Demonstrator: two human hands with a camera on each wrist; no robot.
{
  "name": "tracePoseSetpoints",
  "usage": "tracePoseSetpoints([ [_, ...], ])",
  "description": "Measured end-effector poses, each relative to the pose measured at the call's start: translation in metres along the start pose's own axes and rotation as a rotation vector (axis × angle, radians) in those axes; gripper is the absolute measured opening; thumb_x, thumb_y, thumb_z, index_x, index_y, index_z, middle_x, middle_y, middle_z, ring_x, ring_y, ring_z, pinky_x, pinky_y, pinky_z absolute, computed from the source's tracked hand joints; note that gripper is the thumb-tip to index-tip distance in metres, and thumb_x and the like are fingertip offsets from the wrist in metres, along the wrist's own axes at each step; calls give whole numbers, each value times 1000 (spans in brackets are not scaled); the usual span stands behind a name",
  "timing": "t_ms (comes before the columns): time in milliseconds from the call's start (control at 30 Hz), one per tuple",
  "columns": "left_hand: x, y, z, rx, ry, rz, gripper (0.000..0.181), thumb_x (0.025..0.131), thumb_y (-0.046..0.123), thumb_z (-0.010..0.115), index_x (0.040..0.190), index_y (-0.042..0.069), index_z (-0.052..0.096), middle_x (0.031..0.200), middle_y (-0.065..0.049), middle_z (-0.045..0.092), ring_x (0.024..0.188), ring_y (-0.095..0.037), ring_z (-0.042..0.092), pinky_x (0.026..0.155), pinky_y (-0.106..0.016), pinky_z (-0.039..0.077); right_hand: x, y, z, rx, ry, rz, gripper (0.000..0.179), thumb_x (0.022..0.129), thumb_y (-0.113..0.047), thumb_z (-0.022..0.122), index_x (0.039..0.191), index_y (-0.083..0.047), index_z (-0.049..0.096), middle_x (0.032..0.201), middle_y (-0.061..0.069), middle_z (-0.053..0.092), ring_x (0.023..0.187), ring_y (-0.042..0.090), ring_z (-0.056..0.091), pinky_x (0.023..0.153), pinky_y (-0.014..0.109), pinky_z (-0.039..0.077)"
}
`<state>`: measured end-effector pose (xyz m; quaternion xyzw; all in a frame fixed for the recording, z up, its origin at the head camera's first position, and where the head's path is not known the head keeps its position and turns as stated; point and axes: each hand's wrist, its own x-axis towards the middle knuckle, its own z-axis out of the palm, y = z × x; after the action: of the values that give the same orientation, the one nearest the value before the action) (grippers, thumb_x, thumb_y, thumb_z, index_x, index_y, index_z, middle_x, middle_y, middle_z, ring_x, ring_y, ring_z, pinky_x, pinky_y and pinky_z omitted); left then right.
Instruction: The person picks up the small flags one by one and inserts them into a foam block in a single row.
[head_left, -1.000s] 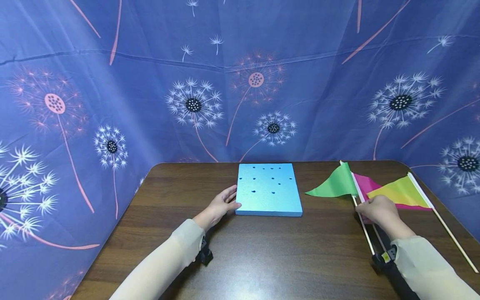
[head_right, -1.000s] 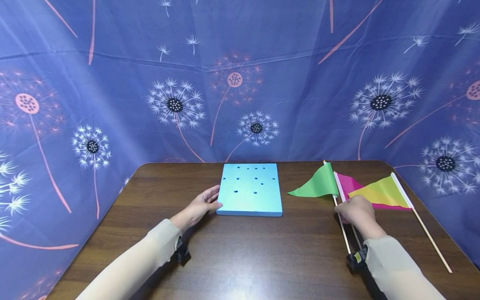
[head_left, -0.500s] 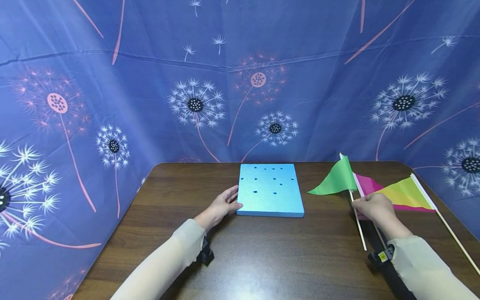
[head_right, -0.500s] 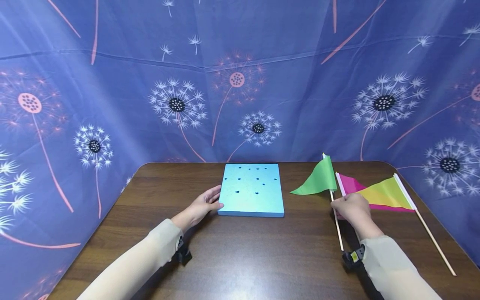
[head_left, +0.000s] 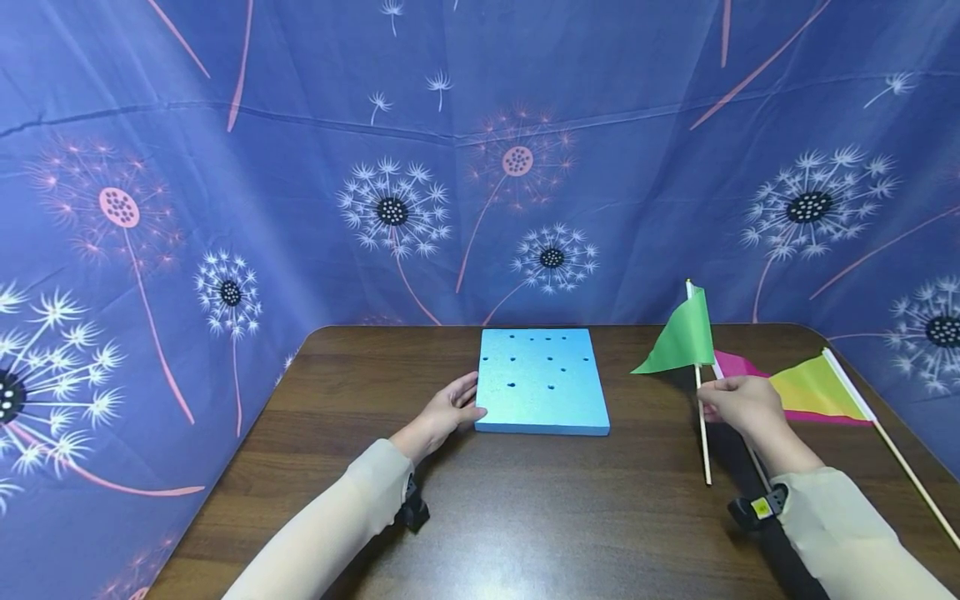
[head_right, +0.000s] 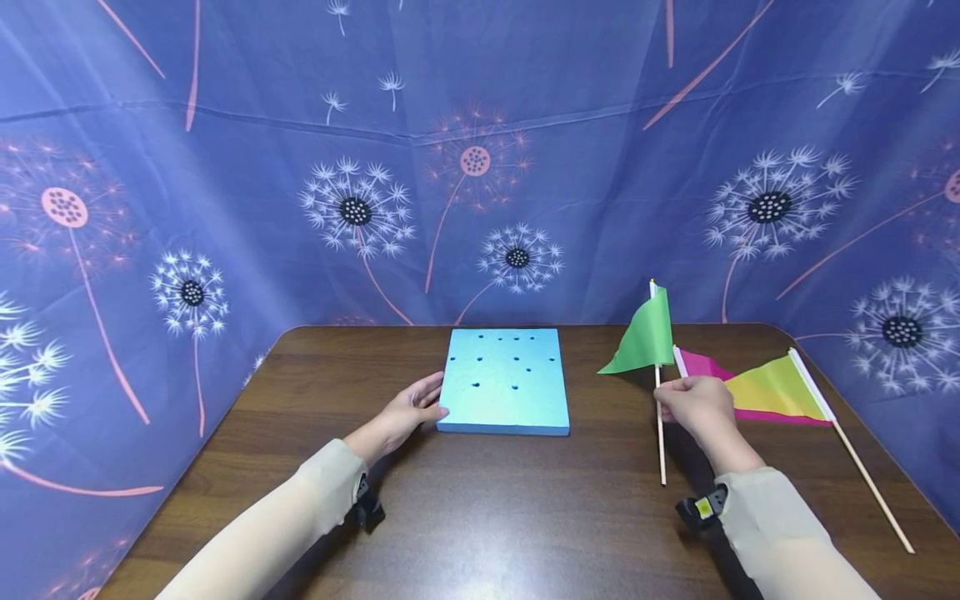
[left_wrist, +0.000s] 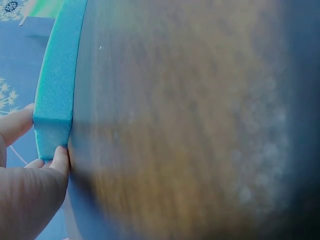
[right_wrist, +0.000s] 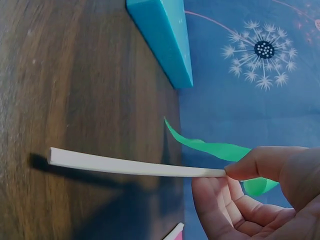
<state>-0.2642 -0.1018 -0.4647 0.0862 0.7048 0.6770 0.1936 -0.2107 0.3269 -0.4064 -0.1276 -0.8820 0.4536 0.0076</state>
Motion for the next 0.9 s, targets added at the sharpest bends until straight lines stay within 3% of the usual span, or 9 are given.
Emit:
tracePoseSetpoints([
  [200,0,-3,1,2,5,-5,70,92,-2,62,152,7,28,158,-14,27,146,-28,27,118,-38,32,-1,-5,3,32,-1,-14,40,86,-10,60,110,23,58,62,-2,67,54,4,64,57,25,61],
  [667,-2,-1,1,23,13,-6,69,92,-1,62,152,6,28,158,-15,29,146,-28,28,118,-39,33,-1,-36,10,6,134,-68,35,91,-18,60,109,11,65,66,-4,66,56,4,64,53,18,56],
  [900,-3,2,5,39,19,6,71,91,-3,62,152,4,27,157,-17,29,146,-29,28,118,-39,32,2,-48,22,190,164,-122,34,90,-9,60,113,16,60,63,-18,59,55,-2,63,57,19,60],
])
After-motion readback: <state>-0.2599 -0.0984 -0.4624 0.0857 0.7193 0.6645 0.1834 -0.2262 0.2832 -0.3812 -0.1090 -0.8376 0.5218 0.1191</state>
